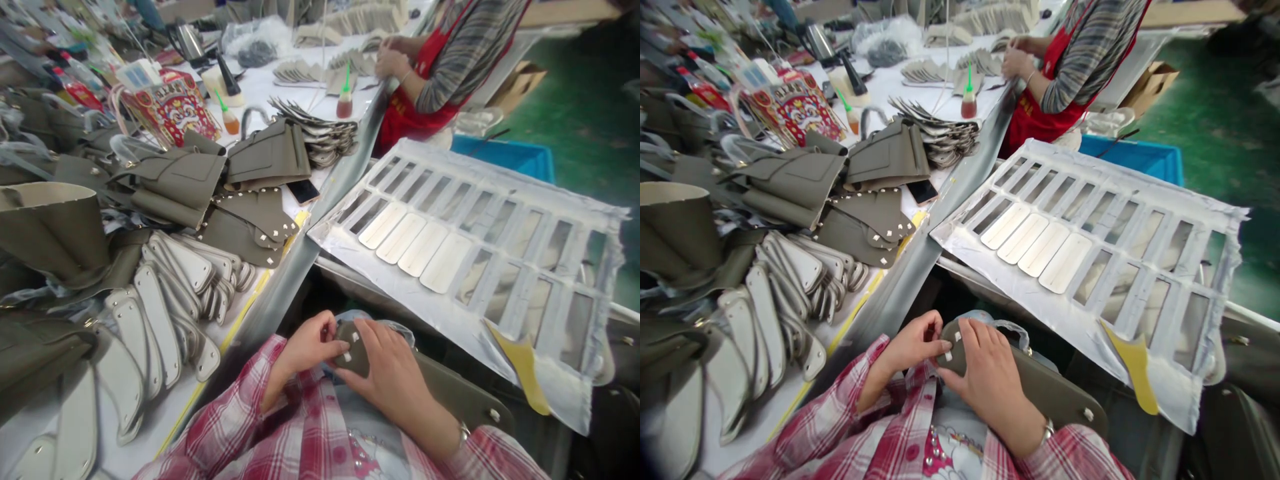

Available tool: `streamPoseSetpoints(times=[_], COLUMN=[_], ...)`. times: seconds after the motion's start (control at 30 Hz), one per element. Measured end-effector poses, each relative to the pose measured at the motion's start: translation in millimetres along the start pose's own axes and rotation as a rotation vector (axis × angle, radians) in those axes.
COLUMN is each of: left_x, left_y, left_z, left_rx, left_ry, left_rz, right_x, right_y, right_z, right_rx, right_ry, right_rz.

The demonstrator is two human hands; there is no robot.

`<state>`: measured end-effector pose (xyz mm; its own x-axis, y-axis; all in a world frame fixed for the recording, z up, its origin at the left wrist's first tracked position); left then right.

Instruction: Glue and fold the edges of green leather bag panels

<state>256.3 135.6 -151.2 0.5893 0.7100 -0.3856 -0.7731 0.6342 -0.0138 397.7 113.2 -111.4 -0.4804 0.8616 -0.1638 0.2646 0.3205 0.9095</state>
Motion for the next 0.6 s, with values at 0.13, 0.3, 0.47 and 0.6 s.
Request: streamPoseSetpoints(times=[0.13, 0.3, 0.47, 0.6], left_x=[1, 0, 2, 2], left_y=[-0.7, 2.0, -0.5, 2.7], left_z=[-5, -1, 8, 10], left_rx=[0.009, 0.011, 0.084, 0.100], left_ry=[-0.020, -0.074, -0.075, -0.115], left_rz=[0.032, 0.082, 0.000, -0.066], right_x=[5, 13, 3, -4], right_y=[3, 5, 0, -4], right_z=[0, 0, 6, 10], right_rx=[0.049, 0.066, -0.039, -0.123], right_ry=[-0.039, -0.055, 0.034, 0.059], right_rz=[0.009, -0.023, -0.041, -0.050])
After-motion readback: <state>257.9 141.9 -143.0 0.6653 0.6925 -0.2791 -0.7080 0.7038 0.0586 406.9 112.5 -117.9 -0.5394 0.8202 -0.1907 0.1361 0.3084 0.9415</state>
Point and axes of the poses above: each hand's wrist, its own x-axis towards the middle knuckle, its own y-axis out of the back of the hand, z = x × y, the point moved 5 cm from there along x, towards the middle knuckle, and after that the axes turned 14 degrees about -z, right-handed, at the moved point
